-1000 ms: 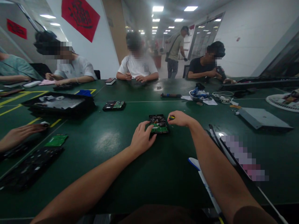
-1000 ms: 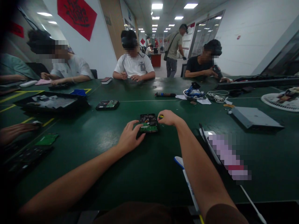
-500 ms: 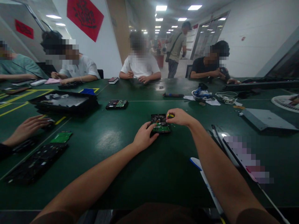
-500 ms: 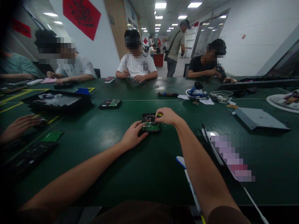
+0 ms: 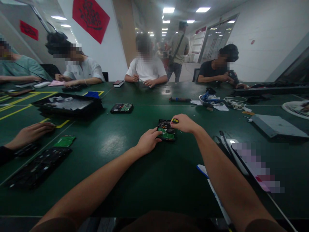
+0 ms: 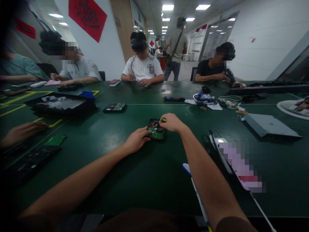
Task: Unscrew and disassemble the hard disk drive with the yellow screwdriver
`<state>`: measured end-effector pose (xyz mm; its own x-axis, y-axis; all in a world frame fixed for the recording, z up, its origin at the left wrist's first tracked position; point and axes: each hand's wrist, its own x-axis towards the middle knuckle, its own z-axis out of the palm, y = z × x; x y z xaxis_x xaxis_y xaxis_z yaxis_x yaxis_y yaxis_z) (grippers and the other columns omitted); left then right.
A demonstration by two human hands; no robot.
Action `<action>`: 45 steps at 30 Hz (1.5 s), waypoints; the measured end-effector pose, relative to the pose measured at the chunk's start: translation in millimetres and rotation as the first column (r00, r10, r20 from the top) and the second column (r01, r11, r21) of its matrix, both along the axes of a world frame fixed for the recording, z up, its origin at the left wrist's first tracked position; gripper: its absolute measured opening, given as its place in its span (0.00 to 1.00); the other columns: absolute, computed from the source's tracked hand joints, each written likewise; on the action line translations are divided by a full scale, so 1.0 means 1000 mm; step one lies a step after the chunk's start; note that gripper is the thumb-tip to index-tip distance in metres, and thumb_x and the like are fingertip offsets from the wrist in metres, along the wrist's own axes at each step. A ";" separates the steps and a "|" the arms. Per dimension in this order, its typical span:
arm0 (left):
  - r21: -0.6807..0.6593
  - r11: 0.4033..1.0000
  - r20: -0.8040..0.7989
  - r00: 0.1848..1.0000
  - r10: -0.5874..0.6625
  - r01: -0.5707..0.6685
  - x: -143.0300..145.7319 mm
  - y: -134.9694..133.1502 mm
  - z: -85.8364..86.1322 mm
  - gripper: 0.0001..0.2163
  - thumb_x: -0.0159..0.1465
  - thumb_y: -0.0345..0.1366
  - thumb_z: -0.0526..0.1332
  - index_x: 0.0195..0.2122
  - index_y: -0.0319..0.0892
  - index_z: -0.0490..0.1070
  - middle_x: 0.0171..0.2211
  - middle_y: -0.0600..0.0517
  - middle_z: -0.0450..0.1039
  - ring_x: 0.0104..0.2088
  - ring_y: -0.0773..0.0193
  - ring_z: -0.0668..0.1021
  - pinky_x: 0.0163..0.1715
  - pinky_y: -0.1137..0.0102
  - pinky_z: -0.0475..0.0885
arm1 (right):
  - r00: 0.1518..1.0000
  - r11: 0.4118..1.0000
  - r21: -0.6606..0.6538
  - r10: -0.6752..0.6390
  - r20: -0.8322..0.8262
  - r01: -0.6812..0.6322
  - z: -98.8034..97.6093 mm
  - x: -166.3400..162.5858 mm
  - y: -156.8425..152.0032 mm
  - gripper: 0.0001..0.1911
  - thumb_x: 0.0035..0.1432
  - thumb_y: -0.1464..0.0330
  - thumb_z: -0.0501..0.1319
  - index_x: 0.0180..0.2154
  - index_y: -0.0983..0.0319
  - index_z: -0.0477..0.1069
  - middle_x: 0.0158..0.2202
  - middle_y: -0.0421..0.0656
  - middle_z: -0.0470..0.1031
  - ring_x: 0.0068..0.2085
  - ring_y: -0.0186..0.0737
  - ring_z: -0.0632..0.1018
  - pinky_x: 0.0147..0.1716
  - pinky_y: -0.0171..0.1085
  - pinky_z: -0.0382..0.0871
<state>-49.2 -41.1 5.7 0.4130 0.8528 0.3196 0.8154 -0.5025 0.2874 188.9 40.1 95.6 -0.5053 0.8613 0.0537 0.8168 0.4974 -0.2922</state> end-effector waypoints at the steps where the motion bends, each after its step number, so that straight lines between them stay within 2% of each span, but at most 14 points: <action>1: -0.002 1.000 0.011 1.000 -0.015 0.015 -0.001 0.000 -0.001 0.16 0.70 0.36 0.63 0.59 0.43 0.74 0.64 0.41 0.70 0.62 0.49 0.75 0.61 0.53 0.73 | 1.000 1.000 0.004 0.007 0.009 -0.007 -0.001 -0.002 -0.001 0.10 0.63 0.64 0.65 0.41 0.61 0.82 0.42 0.46 0.83 0.42 0.42 0.79 0.41 0.35 0.66; 8: -0.015 0.993 0.055 0.992 -0.116 0.117 -0.002 -0.005 0.000 0.17 0.71 0.36 0.63 0.59 0.40 0.73 0.66 0.37 0.68 0.65 0.49 0.73 0.63 0.53 0.70 | 0.988 0.988 -0.046 0.150 0.032 -0.148 -0.012 -0.020 -0.011 0.08 0.64 0.66 0.63 0.43 0.60 0.79 0.45 0.45 0.82 0.44 0.43 0.80 0.41 0.34 0.66; 16: 0.004 0.975 0.067 0.972 -0.224 0.224 0.003 -0.011 0.004 0.21 0.70 0.45 0.65 0.60 0.42 0.71 0.66 0.37 0.68 0.64 0.47 0.73 0.62 0.50 0.70 | 0.974 0.969 -0.141 0.215 0.076 -0.203 -0.012 -0.014 -0.008 0.06 0.62 0.67 0.65 0.41 0.58 0.80 0.44 0.44 0.82 0.45 0.43 0.80 0.42 0.34 0.67; 24: 0.005 0.975 0.046 0.974 -0.220 0.220 0.004 -0.012 0.004 0.19 0.71 0.46 0.62 0.59 0.43 0.71 0.67 0.38 0.67 0.64 0.46 0.73 0.62 0.49 0.70 | 0.975 0.978 -0.107 0.189 0.120 -0.176 -0.018 -0.024 -0.011 0.11 0.64 0.63 0.64 0.44 0.60 0.81 0.46 0.47 0.83 0.47 0.46 0.81 0.41 0.35 0.68; 33: 0.001 0.974 0.045 0.973 -0.227 0.228 0.003 -0.011 0.004 0.20 0.71 0.47 0.62 0.60 0.43 0.71 0.66 0.38 0.67 0.64 0.46 0.73 0.62 0.49 0.70 | 0.987 0.986 -0.095 0.142 0.077 -0.134 -0.021 -0.023 -0.006 0.08 0.60 0.64 0.66 0.41 0.58 0.81 0.43 0.44 0.83 0.45 0.44 0.81 0.41 0.35 0.68; 42: -0.001 0.974 0.054 0.973 -0.225 0.225 0.003 -0.011 0.004 0.20 0.71 0.48 0.61 0.60 0.42 0.72 0.66 0.37 0.67 0.64 0.46 0.73 0.61 0.49 0.70 | 0.989 0.987 -0.082 0.143 0.046 -0.139 -0.016 -0.021 -0.007 0.07 0.59 0.64 0.68 0.39 0.58 0.81 0.42 0.43 0.83 0.44 0.44 0.81 0.42 0.35 0.69; 45: 0.004 0.975 0.061 0.973 -0.222 0.222 0.003 -0.011 0.004 0.21 0.71 0.48 0.62 0.60 0.43 0.71 0.66 0.38 0.67 0.64 0.46 0.73 0.61 0.49 0.71 | 0.997 0.997 0.001 0.072 -0.025 -0.072 -0.008 -0.014 -0.005 0.11 0.62 0.61 0.66 0.43 0.59 0.80 0.46 0.45 0.83 0.46 0.45 0.81 0.46 0.37 0.70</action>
<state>-46.7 -52.1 9.6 0.5719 0.7430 0.3477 0.6648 -0.6681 0.3342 175.0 34.8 87.7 -0.5644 0.8228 0.0669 0.7714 0.5545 -0.3121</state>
